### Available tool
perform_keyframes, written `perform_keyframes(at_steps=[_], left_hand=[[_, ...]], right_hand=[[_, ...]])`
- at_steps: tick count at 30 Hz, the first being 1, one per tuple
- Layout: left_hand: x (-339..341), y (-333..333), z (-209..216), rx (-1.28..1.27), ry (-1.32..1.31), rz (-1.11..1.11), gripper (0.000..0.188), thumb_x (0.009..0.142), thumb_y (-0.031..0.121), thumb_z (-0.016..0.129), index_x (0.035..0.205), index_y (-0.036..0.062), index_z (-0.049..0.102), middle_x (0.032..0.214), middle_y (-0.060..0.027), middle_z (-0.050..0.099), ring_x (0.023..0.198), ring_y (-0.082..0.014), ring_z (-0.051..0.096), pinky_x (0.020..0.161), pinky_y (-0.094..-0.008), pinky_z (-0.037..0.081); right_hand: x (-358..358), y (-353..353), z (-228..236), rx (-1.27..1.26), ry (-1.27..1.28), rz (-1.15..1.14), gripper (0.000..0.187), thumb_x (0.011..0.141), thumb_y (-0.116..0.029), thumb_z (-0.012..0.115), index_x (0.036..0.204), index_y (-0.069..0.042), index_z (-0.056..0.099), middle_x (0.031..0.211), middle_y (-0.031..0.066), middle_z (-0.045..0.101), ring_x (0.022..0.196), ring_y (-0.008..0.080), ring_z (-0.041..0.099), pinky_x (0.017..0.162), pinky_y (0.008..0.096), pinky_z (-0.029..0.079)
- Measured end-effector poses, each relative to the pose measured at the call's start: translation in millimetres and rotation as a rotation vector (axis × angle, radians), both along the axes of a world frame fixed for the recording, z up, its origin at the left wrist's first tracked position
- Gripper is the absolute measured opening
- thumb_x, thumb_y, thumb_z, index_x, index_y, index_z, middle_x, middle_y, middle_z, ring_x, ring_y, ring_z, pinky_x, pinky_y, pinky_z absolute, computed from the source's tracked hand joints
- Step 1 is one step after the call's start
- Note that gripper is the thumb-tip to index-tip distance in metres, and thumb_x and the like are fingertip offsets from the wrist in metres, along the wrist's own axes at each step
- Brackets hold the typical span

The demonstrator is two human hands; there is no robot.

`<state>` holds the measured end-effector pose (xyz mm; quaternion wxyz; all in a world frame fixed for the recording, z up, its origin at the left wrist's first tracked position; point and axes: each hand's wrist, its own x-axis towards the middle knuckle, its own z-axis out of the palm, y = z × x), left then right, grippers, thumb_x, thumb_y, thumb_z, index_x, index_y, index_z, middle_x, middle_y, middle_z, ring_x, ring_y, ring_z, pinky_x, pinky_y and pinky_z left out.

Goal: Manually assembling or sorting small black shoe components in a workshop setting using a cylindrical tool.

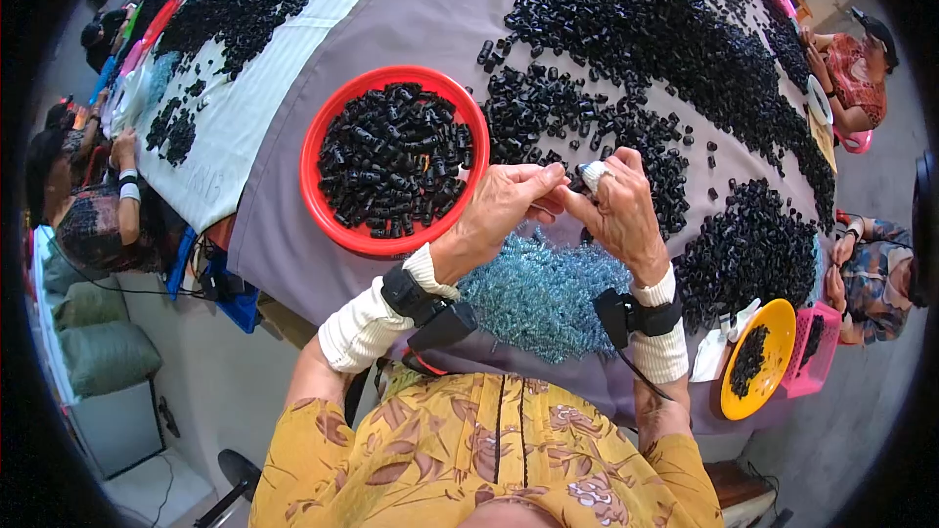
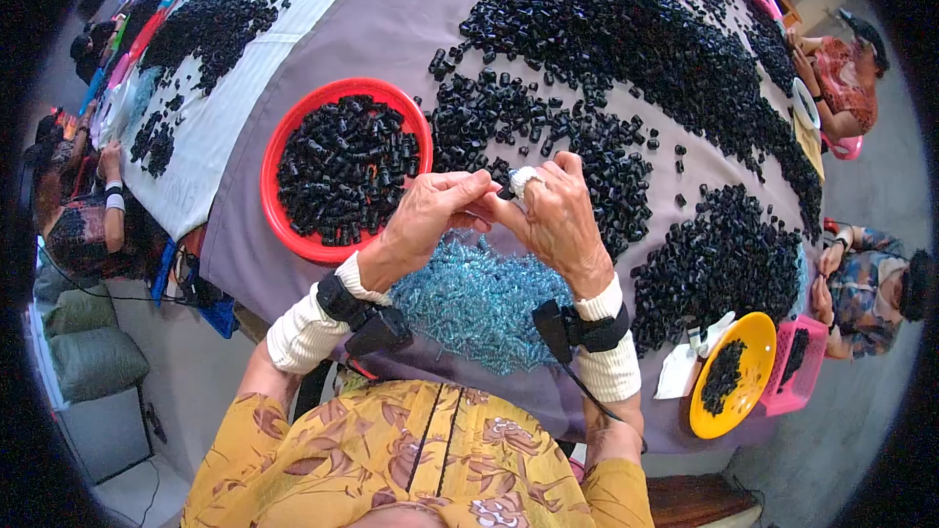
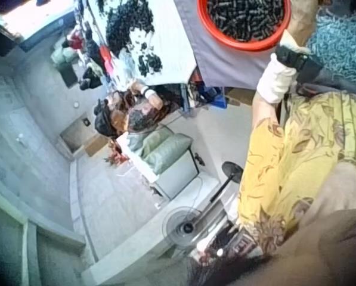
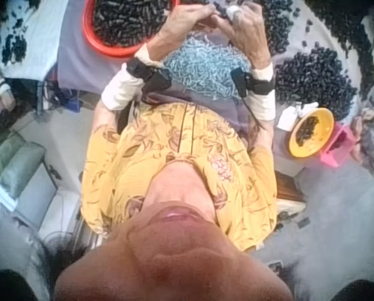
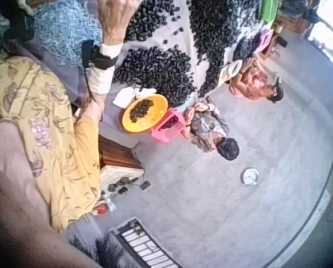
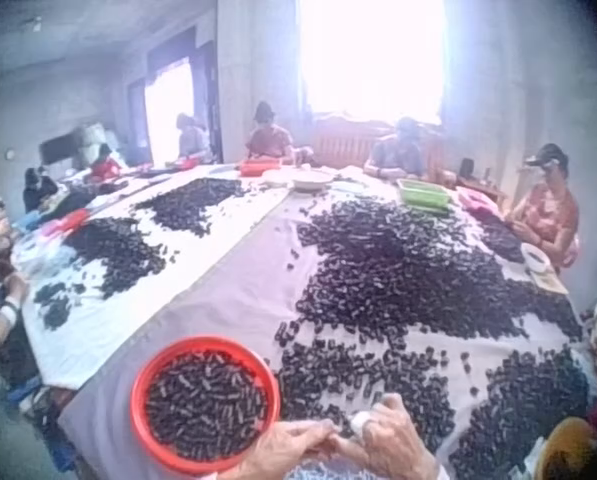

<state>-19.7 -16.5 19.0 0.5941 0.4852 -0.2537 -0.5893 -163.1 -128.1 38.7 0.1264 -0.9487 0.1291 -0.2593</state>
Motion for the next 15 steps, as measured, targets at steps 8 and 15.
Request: perform_keyframes(at_steps=[8,15], left_hand=[[2,6,-6,-0.045,0.049,-0.049,0.024,0.092,0.021,0.055,0.096,-0.0013,0.064,0.086,-0.0067,0.066,0.077,-0.0127,0.063,0.070,-0.0261,0.052],[46,37,1,-0.031,0.082,0.454,0.031,0.094,0.027,0.055,0.100,-0.0024,0.062,0.082,-0.0085,0.065,0.068,-0.0141,0.064,0.062,-0.0251,0.053]], right_hand=[[2,4,5,0.015,0.033,0.027,0.036,0.076,-0.037,0.070,0.070,-0.005,0.055,0.060,0.0068,0.051,0.061,0.0255,0.051,0.073,0.0380,0.039],[-24,-19,9,0.122,0.052,-0.184,0.039,0.078,-0.033,0.070,0.066,-0.001,0.051,0.059,0.0100,0.049,0.056,0.0276,0.049,0.064,0.0370,0.038]])
